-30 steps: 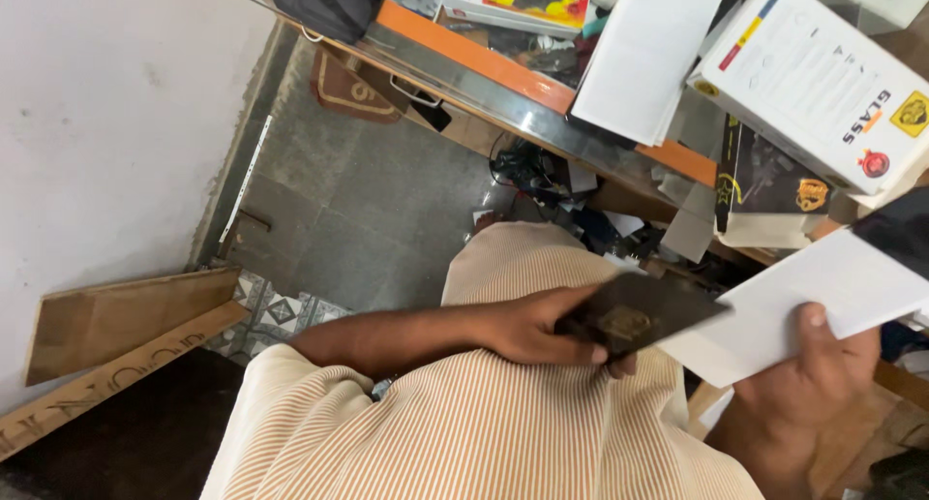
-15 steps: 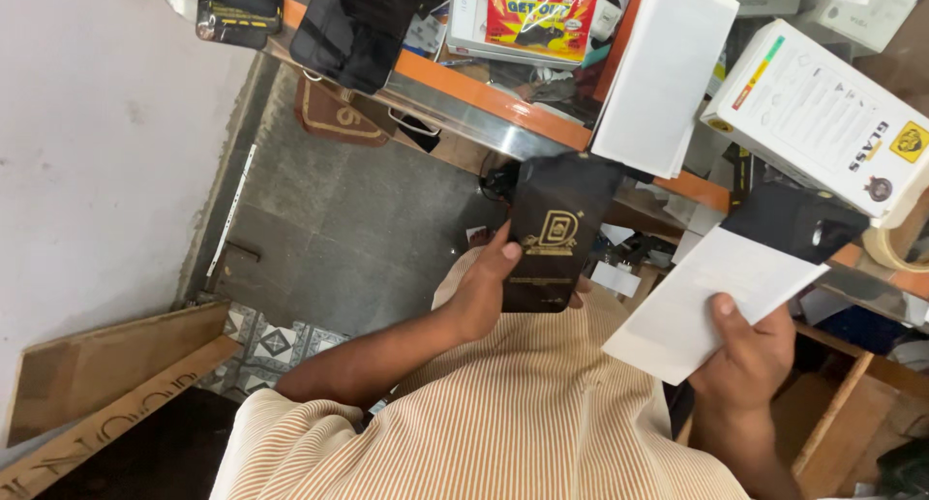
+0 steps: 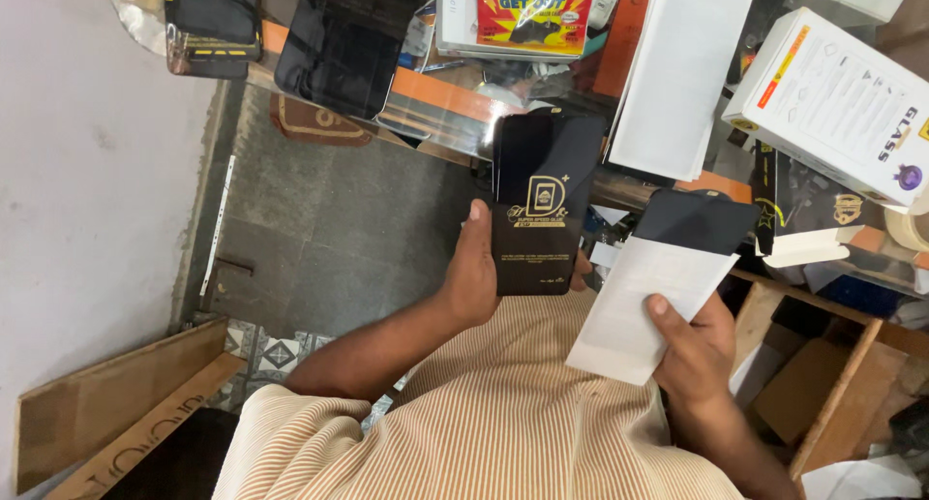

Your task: The person sits at a cluttered glass counter in a mobile accessories shop. They write on a product box with a pen, open a screen protector package, remove a black tempered glass protector and its paper sleeve, hold it up, and compare it with a phone that has an orange screen protector applied, handling several protector packages.

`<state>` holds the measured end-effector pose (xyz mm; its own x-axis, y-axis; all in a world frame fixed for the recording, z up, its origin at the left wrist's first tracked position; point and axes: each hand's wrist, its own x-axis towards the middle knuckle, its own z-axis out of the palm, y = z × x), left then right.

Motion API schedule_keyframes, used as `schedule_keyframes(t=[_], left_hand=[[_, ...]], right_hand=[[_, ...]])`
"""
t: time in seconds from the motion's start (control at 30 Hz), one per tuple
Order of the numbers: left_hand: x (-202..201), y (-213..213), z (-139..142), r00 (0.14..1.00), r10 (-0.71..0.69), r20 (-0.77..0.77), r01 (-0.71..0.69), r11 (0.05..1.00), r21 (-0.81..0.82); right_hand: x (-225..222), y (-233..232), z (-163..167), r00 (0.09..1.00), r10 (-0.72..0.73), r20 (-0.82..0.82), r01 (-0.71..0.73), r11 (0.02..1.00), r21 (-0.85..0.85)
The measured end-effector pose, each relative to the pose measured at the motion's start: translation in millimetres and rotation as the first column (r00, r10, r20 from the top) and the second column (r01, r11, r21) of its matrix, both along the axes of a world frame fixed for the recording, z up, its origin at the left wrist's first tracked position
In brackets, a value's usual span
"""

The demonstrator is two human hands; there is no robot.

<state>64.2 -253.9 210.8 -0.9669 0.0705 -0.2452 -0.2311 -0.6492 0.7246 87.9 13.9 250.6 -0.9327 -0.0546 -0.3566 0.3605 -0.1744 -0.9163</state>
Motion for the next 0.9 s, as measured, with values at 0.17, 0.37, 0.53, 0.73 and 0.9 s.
schedule_keyframes(t=[0.17,0.37,0.53,0.73,0.9], left_hand=[[5.8,-8.2,-13.6,0.997,-0.079,-0.004,0.079,0.996,0.032],[5.3,-13.4,-20.4,0.994,-0.101,-0.04,0.088,0.964,-0.251],[8.7,-9.4,-35.9,0.983,-0.062,-0.173,0.001,0.944,-0.33],[16.4,-12.0,-37.8,0.992,-0.023,-0.126,-0.016,0.955,-0.298],[25.4,-12.9,-33.8,1.0,-0.015,-0.026,0.015,1.0,0.002]], right_hand=[[8.5,-9.9,-1.4,0.999,-0.018,0.028,0.018,1.0,-0.002],[21.0,-24.3,-11.3,0.975,0.221,0.023,-0.222,0.975,0.031],[34.6,-32.9,-17.7,0.932,0.362,0.005,-0.358,0.917,0.176],[36.6,-33.9,-18.3,0.967,0.234,-0.101,-0.216,0.964,0.158],[32.8,-36.0,-13.2,0.978,0.153,-0.138,-0.126,0.974,0.19]])
